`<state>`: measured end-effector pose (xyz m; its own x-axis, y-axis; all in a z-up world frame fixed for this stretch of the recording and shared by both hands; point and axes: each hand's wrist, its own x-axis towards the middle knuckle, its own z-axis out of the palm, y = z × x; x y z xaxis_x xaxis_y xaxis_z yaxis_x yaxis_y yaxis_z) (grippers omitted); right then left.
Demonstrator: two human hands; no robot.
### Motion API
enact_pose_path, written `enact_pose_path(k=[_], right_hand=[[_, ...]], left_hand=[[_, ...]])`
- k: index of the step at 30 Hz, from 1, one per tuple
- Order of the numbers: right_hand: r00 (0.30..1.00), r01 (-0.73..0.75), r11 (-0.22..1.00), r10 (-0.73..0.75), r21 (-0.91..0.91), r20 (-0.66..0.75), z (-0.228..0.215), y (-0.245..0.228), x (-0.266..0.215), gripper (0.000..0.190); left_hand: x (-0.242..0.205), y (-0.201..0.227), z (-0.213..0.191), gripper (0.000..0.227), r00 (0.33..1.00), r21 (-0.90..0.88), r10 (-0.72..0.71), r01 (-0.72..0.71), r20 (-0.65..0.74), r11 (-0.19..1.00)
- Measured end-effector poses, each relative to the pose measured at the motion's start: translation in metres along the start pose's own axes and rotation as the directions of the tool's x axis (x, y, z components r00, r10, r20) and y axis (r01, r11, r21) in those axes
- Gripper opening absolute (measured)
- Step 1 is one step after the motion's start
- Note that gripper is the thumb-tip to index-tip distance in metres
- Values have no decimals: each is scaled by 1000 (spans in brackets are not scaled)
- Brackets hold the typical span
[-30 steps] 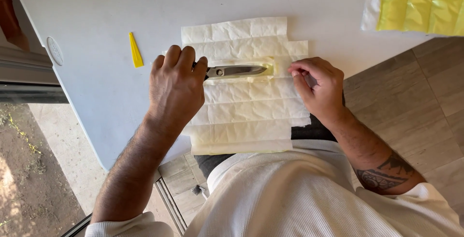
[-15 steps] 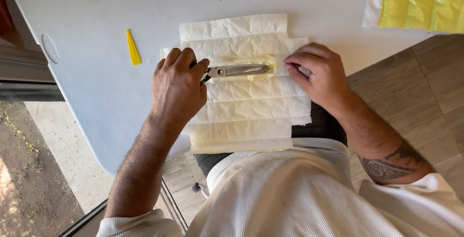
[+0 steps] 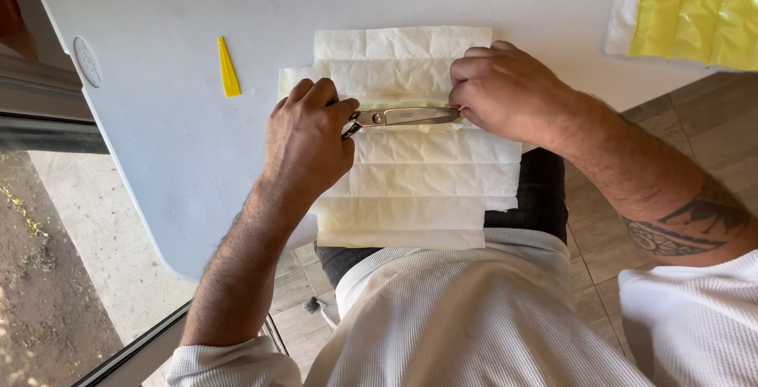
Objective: Applying glue to the edges of a padded material and pressing them down to form seams, occasionally using scissors for adjustments.
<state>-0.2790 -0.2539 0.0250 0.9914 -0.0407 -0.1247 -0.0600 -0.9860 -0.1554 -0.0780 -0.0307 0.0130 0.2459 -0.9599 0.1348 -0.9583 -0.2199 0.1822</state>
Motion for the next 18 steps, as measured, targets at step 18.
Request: enact_pose_path(k=[18], right_hand=[[995,50,998,-48,-26,90,-5,18,2,19]], left_hand=[[-23,-25,-10,26,986,-33,2,-7,-167,999]])
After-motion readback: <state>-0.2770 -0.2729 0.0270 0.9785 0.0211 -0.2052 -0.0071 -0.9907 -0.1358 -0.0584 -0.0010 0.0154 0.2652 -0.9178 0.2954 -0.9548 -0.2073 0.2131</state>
